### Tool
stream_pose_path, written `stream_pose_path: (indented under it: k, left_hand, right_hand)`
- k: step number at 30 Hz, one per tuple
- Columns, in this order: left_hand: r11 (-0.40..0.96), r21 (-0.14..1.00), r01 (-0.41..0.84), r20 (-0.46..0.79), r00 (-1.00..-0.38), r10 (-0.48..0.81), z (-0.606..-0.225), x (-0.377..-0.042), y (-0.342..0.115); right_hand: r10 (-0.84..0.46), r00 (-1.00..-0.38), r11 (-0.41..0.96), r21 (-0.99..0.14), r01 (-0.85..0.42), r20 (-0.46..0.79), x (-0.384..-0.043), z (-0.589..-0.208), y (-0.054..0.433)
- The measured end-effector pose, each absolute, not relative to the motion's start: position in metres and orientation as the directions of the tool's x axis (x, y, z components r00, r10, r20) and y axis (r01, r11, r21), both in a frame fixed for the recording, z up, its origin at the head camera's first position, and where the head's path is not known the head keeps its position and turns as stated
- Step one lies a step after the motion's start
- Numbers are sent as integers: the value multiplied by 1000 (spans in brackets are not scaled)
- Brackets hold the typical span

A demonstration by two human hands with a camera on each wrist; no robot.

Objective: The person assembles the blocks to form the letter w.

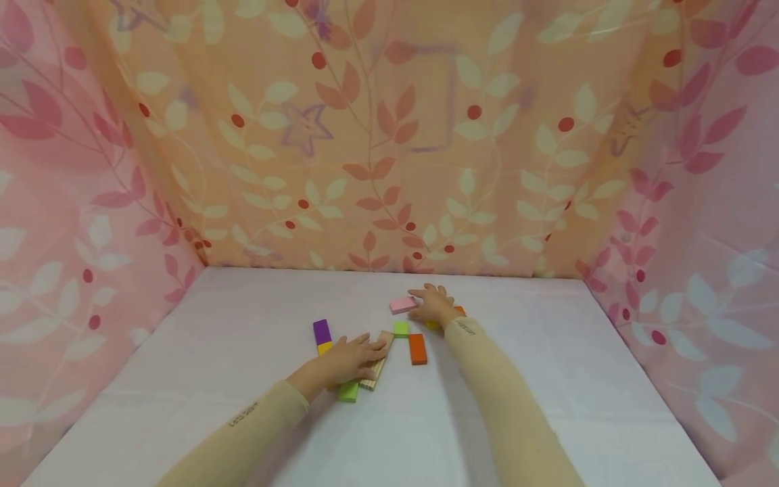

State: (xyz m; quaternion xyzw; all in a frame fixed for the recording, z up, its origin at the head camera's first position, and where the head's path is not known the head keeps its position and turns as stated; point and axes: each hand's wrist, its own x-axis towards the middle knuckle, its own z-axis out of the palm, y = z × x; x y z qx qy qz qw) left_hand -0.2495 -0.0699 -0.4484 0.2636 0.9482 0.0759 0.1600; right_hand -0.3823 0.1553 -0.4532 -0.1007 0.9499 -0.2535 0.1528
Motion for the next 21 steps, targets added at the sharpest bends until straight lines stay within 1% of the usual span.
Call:
stream_pose_path:
  k: [2,6,14,18,21]
  left_hand:
    - [849,219,481,-259,-810,526,-449,-249,-70]
    - [849,199,490,-255,-810,527,-449,-248,-71]
    - [852,179,492,-257,-813,523,-448,-247,-68]
    - [856,183,484,-258,-816,517,-449,-248,-68]
    - [855,186,484,-252,-818,517,-450,-248,-70]
  right_hand:
    - [-285,-932,864,-481,-149,-223,-383,-453,153]
    - [-321,-926,868,-453,-202,-201,-384,-452,149]
    - [-285,-946,882,-429,-195,-155,-383,-454,148]
    - [-277,-953,875,-443,-197,-122,-380,-453,148]
    - [-244,-962,836,-528,-146,-121,-377,-452,149]
